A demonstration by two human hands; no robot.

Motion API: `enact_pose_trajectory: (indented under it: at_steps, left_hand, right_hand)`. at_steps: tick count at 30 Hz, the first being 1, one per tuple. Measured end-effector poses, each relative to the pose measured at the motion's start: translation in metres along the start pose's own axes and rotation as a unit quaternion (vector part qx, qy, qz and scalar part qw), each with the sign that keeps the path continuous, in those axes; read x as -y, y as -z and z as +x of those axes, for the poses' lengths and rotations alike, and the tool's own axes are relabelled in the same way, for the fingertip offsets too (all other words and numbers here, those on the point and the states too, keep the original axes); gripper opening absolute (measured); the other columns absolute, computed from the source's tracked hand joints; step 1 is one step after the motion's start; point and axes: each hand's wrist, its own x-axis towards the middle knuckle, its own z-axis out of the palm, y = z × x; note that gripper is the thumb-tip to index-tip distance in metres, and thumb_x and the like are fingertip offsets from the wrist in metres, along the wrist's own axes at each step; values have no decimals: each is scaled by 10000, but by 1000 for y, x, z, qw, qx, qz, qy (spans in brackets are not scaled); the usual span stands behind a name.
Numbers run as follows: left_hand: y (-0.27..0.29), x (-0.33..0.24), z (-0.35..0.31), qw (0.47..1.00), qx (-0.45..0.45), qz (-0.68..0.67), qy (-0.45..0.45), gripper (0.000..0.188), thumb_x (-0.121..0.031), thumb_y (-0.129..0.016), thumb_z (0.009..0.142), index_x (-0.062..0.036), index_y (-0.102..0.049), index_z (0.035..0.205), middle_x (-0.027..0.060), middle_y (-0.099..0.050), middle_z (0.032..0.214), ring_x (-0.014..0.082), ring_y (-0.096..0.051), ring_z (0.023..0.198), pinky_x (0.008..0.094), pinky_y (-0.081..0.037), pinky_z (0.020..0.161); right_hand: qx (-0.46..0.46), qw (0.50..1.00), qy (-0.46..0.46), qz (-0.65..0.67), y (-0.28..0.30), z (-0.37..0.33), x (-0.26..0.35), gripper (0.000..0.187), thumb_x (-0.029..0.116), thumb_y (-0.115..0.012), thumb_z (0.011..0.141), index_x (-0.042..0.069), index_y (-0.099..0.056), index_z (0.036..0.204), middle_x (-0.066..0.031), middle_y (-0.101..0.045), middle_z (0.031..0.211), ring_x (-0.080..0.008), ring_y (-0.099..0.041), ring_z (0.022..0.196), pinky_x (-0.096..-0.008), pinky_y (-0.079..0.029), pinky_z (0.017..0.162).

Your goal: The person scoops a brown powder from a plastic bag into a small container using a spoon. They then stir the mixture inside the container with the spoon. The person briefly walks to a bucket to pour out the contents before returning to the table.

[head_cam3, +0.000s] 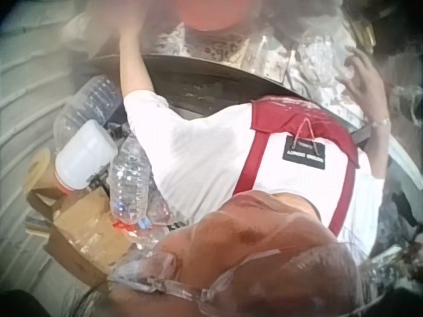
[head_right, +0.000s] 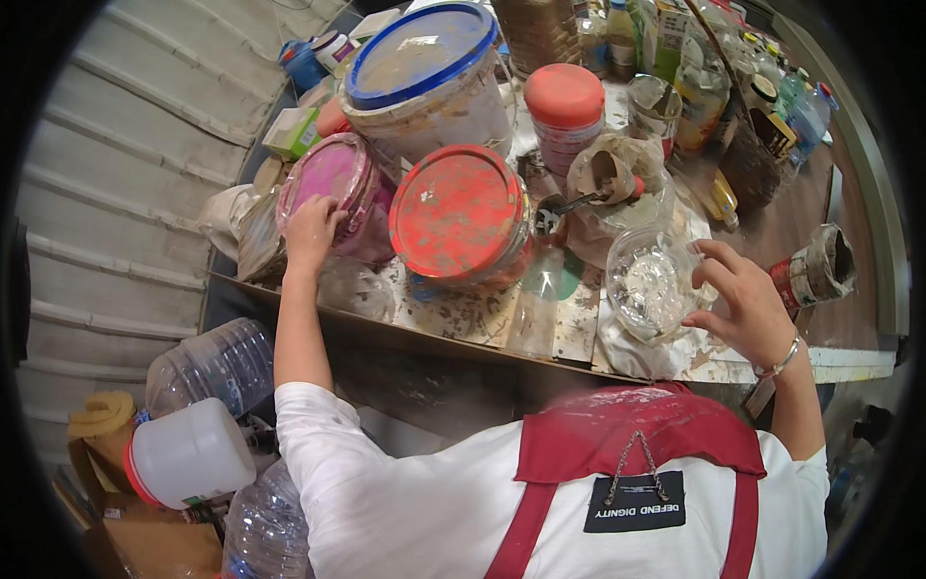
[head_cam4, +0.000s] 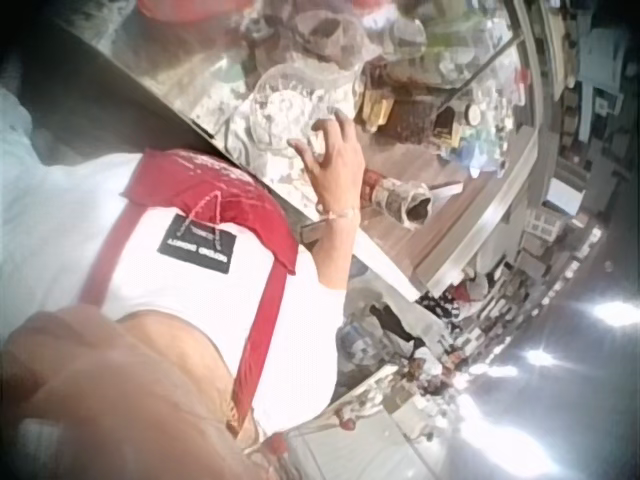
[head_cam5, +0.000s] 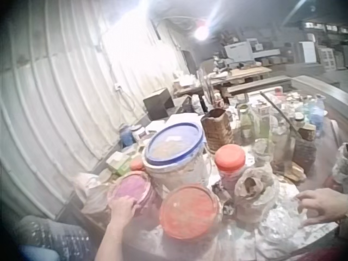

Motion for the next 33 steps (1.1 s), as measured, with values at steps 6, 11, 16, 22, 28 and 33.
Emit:
enact_pose_trajectory:
  at_steps: [6, 11, 16, 22, 28, 33]
  left_hand:
    - [47, 38, 19, 958, -102, -234, 133, 202, -125, -619, 795, 12, -633, 943, 170, -650, 872, 254, -630, 798, 319, -464, 728]
    - [81, 55, 31, 955, -151, -222, 124, 229, -154, -620, 823, 27, -624, 965, 109, -655, 798, 140, -597, 738, 272, -461, 701]
    - [93, 33, 74, 961, -200, -184, 57, 237, -166, -612, 833, 12, -626, 989, 129, -653, 846, 158, -602, 773, 284, -461, 718]
    - [84, -46, 126, 967, -225, -75, -88, 182, -147, -610, 808, -35, -637, 949, 124, -624, 931, 305, -600, 843, 372, -456, 736]
    - [38, -105, 166, 956, -205, -31, -209, 167, -138, -627, 790, -28, -626, 915, 125, -619, 911, 318, -582, 847, 396, -451, 729]
    - [9, -119, 178, 970, -104, -68, -209, 206, -143, -621, 804, 3, -612, 949, 154, -614, 929, 331, -584, 862, 366, -449, 745]
  right_hand:
    - [-11, 1000, -16, 2, -5, 3, 2, 396, 198, -754, 613, 53, -481, 860, -145, -498, 1211, -373, -516, 1003, -407, -428, 813]
    - [-7, 1000, -22, 10, -11, -1, 1, 420, 212, -763, 601, 41, -480, 860, -165, -488, 1217, -392, -504, 1041, -410, -428, 832]
    - [-19, 1000, -24, -3, -8, -10, 1, 413, 219, -762, 607, 47, -487, 864, -156, -491, 1211, -388, -504, 1040, -406, -430, 829]
    - [36, 998, -58, 18, -7, -17, 5, 385, 304, -736, 677, 61, -510, 873, -147, -503, 1192, -356, -537, 952, -383, -437, 787]
    - [36, 997, -64, 25, -17, -41, -7, 370, 355, -693, 730, 78, -516, 900, -151, -503, 1202, -351, -540, 960, -397, -439, 794]
    - [27, 996, -79, 33, -18, -51, -12, 365, 351, -689, 738, 74, -516, 902, -144, -503, 1192, -347, -539, 955, -392, -437, 795]
